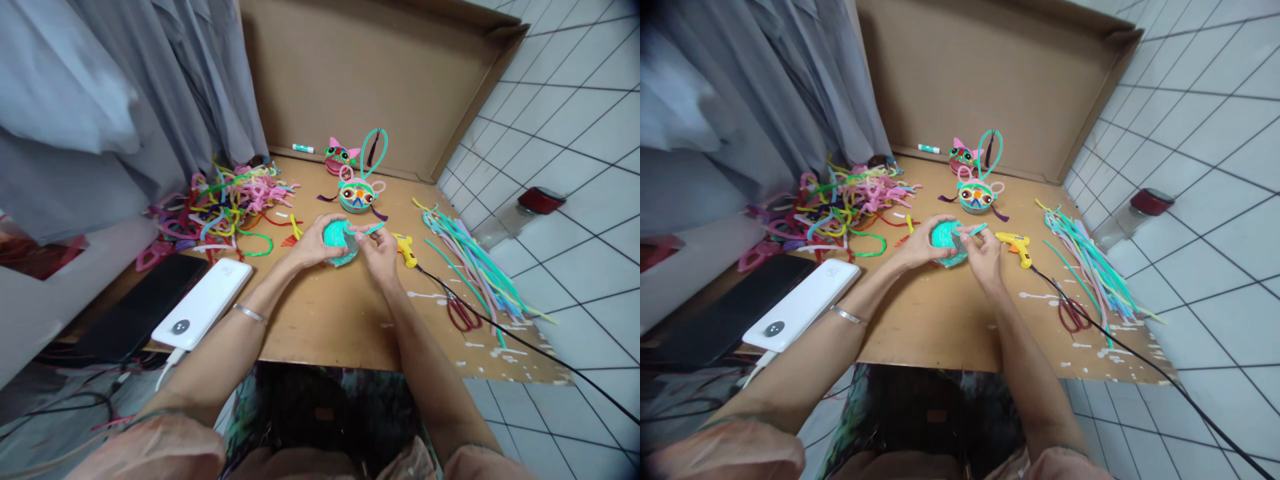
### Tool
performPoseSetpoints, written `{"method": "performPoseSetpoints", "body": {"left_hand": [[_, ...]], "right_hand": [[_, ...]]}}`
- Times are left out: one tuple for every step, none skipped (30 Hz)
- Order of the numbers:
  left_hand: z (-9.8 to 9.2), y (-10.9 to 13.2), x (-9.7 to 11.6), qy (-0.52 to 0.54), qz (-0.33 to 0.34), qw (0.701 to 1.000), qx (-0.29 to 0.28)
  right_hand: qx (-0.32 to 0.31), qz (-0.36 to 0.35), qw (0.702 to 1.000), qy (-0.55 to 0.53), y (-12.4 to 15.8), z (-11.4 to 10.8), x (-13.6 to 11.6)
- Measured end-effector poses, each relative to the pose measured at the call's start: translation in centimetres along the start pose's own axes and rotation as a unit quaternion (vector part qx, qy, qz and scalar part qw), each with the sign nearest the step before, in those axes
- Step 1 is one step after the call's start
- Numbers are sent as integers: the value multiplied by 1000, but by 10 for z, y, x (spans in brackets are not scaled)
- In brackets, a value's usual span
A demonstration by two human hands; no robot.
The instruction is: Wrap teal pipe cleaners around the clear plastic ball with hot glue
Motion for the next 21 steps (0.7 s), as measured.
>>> {"method": "performPoseSetpoints", "body": {"left_hand": [[0, 0, 0, -1, -2, 1000, 0], [0, 0, 0, -1, -4, 1000, -1], [1, 0, 0, -1, -4, 1000, -2], [1, 1, 0, -1, -3, 1000, -2], [1, 1, 0, 0, 0, 1000, -3], [1, 1, 1, 0, 5, 1000, -3], [1, 1, 1, 0, 10, 1000, -4], [1, 1, 2, -3, 14, 1000, -5], [1, 1, 3, -7, 19, 1000, -6], [1, 1, 3, -13, 22, 1000, -8], [1, 1, 4, -19, 26, 999, -9], [1, 1, 4, -24, 28, 999, -11], [1, 0, 5, -27, 30, 999, -11], [1, 0, 5, -28, 32, 999, -12], [0, 0, 6, -28, 34, 999, -12], [0, 0, 6, -28, 35, 999, -12], [0, 0, 6, -28, 36, 999, -12], [0, 0, 6, -28, 37, 999, -13], [0, 0, 6, -30, 38, 999, -14], [0, 0, 6, -32, 40, 999, -16], [0, 0, 6, -34, 41, 998, -19]], "right_hand": [[3, -2, 1000, 3, 0, 0, 0], [5, -3, 1000, 5, 0, -1, 0], [6, -2, 1000, 7, 0, -1, 1], [5, -1, 1000, 9, 0, 0, 2], [2, 2, 1000, 11, 0, 0, 3], [-2, 4, 1000, 12, -1, 0, 4], [-5, 6, 1000, 13, -1, 1, 4], [-6, 7, 1000, 12, -1, 1, 5], [-5, 7, 1000, 11, -1, 1, 5], [-4, 6, 1000, 9, -1, 1, 4], [-2, 5, 1000, 6, -1, 1, 4], [-1, 4, 1000, 4, -1, 1, 4], [-1, 3, 1000, 3, -1, 1, 4], [-2, 4, 1000, 3, -1, 1, 3], [-3, 5, 1000, 4, 0, 1, 3], [-3, 5, 1000, 6, 0, 2, 3], [-2, 6, 1000, 7, 0, 2, 3], [-2, 6, 1000, 9, 0, 2, 3], [-1, 5, 1000, 11, 0, 2, 3], [-1, 4, 1000, 13, 0, 2, 2], [-2, 4, 1000, 14, 0, 2, 2]]}}
Point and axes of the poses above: each hand's wrist, its own y-axis away from the middle knuckle, its own z-axis out of the palm, x = y × z, the point moved 7 cm from there along -y, towards the middle knuckle, and after that the axes turned 11 degrees about z, right-handed, at the moved point
